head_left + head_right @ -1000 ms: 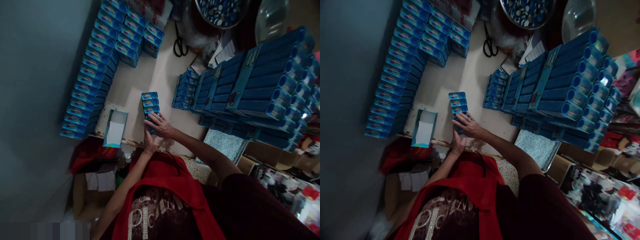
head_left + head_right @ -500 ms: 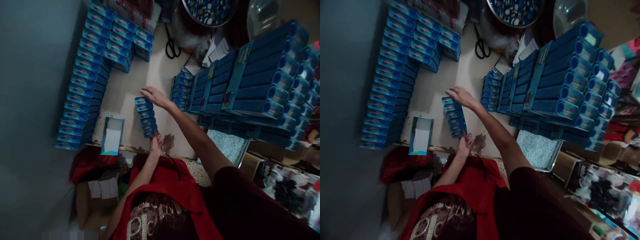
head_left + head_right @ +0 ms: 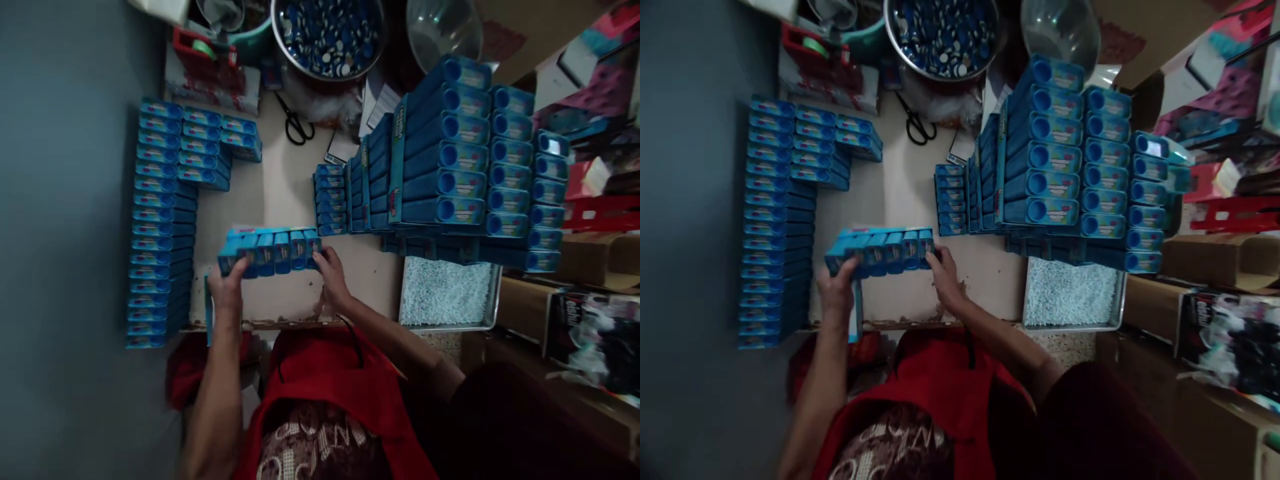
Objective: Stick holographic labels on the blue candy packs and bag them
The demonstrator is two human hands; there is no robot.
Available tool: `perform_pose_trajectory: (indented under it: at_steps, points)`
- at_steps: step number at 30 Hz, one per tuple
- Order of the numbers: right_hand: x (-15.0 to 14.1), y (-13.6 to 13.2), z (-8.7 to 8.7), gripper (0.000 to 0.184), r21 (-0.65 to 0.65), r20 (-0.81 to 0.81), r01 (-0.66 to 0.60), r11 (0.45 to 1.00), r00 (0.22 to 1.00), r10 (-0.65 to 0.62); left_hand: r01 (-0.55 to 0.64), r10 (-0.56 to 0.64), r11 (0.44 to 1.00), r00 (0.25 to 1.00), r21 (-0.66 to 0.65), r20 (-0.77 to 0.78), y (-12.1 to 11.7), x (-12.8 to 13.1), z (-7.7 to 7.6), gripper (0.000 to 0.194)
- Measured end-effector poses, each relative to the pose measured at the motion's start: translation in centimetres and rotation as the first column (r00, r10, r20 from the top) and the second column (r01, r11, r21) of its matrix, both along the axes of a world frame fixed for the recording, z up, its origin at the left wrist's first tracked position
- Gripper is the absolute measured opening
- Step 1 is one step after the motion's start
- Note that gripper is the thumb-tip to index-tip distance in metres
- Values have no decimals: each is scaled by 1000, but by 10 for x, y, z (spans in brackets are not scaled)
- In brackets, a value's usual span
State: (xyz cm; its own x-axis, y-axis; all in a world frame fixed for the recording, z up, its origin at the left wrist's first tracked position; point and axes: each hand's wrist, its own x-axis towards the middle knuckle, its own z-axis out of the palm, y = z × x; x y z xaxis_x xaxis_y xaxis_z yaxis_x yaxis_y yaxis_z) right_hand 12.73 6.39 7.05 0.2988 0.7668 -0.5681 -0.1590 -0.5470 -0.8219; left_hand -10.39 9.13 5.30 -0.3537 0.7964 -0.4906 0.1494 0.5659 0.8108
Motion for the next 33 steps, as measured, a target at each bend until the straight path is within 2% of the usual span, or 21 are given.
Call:
perform_pose_trajectory:
  at_steps: [1,2,3,5,7,9,11,12,13,14,16,18,20,21,23,25,26,27,29,31,33]
  points:
    - [0,-5,5,38,2,-77,128,992,989,-128,82,-82,997,997,14,-15,35,-1,12,54]
    - [0,-7,9,37,4,-153,239,971,960,-236,238,-235,970,970,47,-66,73,3,24,54]
    - [0,-5,13,38,7,-225,329,944,921,-319,401,-392,913,913,72,-109,110,14,36,54]
    - [1,4,20,39,18,-345,452,892,840,-419,652,-632,751,755,103,-173,181,49,54,53]
    - [2,19,23,38,23,-419,524,851,778,-468,809,-790,575,588,124,-170,239,98,62,52]
    - [4,34,22,33,8,-447,586,810,727,-521,897,-884,425,441,123,-155,281,149,58,47]
    - [8,44,21,27,-48,-445,637,769,676,-587,941,-923,328,338,83,-186,304,191,44,39]
    - [11,47,20,25,-90,-438,644,760,660,-611,943,-925,323,333,79,-183,307,205,34,41]
    - [14,47,21,23,-132,-433,631,764,657,-617,928,-911,357,371,108,-177,306,213,23,46]
    - [17,45,23,24,-167,-428,599,783,671,-605,891,-878,421,447,168,-169,299,215,12,55]
    - [19,33,32,31,-194,-415,484,853,747,-519,735,-739,584,657,344,-149,268,198,-7,73]
    - [14,18,43,39,-194,-369,309,931,856,-361,550,-548,691,822,469,-156,214,159,-22,85]
    - [3,12,51,40,-150,-295,96,984,946,-138,398,-336,792,917,463,-214,137,110,-32,75]
    - [-5,16,52,38,-101,-247,-11,995,969,-14,350,-240,843,924,407,-297,93,85,-36,68]
    - [-26,41,44,35,63,-108,-196,978,973,202,283,-133,935,838,213,-530,0,41,-41,60]
    - [-51,90,25,39,244,121,-362,900,932,342,163,-106,986,719,18,-686,-82,8,-47,54]
    - [-65,120,12,48,310,266,-441,842,891,368,128,-124,991,682,-49,-721,-116,-4,-52,57]
    - [-80,153,-1,62,334,427,-551,765,812,398,117,-149,988,658,-96,-738,-142,-13,-58,62]
    - [-110,218,-28,88,235,709,-740,630,574,410,108,-191,981,630,-159,-753,-173,-25,-73,71]
    - [-137,269,-51,102,41,873,-855,517,282,398,106,-219,975,628,-196,-747,-180,-31,-90,68]
    - [-158,299,-67,103,-135,928,-898,419,34,372,113,-235,971,646,-213,-726,-174,-31,-106,53]
